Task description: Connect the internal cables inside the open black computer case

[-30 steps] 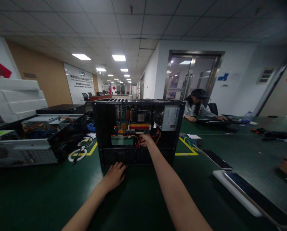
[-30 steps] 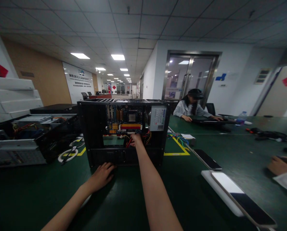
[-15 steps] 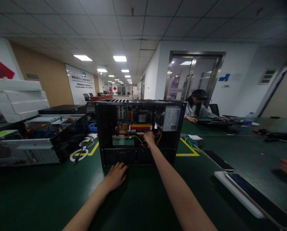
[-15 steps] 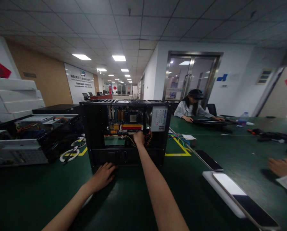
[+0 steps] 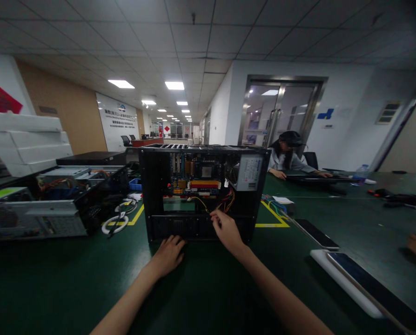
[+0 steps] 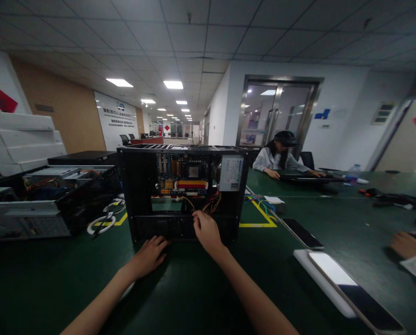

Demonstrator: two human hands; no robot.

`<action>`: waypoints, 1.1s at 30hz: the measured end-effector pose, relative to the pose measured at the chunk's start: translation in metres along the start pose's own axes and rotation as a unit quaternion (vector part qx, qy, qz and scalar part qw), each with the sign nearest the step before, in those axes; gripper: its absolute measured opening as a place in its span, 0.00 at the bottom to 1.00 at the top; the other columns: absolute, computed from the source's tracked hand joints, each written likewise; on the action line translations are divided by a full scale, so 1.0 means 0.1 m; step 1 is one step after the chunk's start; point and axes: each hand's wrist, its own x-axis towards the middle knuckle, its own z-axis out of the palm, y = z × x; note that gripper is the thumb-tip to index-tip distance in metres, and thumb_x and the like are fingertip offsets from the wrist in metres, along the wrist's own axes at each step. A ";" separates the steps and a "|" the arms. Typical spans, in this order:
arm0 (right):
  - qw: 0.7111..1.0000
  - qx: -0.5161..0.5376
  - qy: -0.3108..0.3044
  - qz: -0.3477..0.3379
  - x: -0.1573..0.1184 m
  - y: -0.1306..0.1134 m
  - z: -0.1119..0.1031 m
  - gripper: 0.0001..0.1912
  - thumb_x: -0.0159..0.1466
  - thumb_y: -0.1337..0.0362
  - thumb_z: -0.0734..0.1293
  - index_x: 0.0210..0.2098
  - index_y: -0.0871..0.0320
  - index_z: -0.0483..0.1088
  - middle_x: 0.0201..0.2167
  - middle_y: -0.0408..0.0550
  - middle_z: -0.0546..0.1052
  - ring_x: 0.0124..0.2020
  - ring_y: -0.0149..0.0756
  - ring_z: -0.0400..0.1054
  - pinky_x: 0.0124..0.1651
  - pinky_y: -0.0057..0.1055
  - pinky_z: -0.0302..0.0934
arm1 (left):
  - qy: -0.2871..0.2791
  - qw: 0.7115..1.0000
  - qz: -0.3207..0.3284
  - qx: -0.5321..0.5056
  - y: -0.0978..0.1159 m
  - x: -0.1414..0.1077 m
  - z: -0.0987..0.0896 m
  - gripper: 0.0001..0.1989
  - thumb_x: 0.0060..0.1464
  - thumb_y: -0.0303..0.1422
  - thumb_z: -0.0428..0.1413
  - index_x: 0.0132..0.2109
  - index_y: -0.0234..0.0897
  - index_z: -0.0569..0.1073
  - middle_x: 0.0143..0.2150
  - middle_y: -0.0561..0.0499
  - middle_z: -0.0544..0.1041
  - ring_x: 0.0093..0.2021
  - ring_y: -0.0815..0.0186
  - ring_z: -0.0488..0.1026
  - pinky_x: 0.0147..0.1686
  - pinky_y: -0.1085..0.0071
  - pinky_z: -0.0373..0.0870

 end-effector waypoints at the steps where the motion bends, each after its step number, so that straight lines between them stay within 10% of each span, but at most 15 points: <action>1: 1.000 -0.006 -0.025 -0.007 -0.10 0.00 -0.01 0.11 0.56 0.71 0.54 0.35 0.58 0.64 0.30 0.46 0.70 0.33 0.30 0.65 0.38 0.26 0.57 | 0.002 1.000 0.001 0.000 0.00 0.00 0.00 0.17 0.50 0.33 0.44 0.49 0.44 0.59 0.48 0.49 0.61 0.50 0.59 0.57 0.47 0.60 0.55; 14: 0.962 -0.098 -0.255 -0.025 -0.68 0.13 0.16 0.12 0.57 0.72 0.54 0.35 0.59 0.65 0.35 0.47 0.68 0.38 0.32 0.62 0.41 0.27 0.55 | 0.011 1.000 0.013 -0.001 -0.01 0.00 0.00 0.18 0.50 0.32 0.44 0.50 0.45 0.58 0.48 0.50 0.61 0.49 0.60 0.57 0.46 0.61 0.56; 23: 0.967 -0.089 -0.220 -0.092 -0.48 0.06 0.08 0.13 0.57 0.73 0.54 0.39 0.58 0.64 0.34 0.47 0.69 0.37 0.30 0.62 0.42 0.27 0.55 | 0.014 1.000 0.005 0.001 -0.01 0.00 0.02 0.18 0.50 0.32 0.44 0.50 0.45 0.59 0.48 0.50 0.61 0.49 0.60 0.57 0.46 0.61 0.55; 33: 0.992 -0.038 -0.086 -0.084 0.55 0.00 -0.10 0.11 0.58 0.71 0.54 0.36 0.58 0.65 0.35 0.45 0.71 0.37 0.29 0.64 0.41 0.25 0.55 | -0.008 1.000 0.000 0.005 0.00 0.00 -0.01 0.17 0.50 0.33 0.43 0.50 0.45 0.58 0.48 0.49 0.61 0.49 0.60 0.57 0.46 0.60 0.56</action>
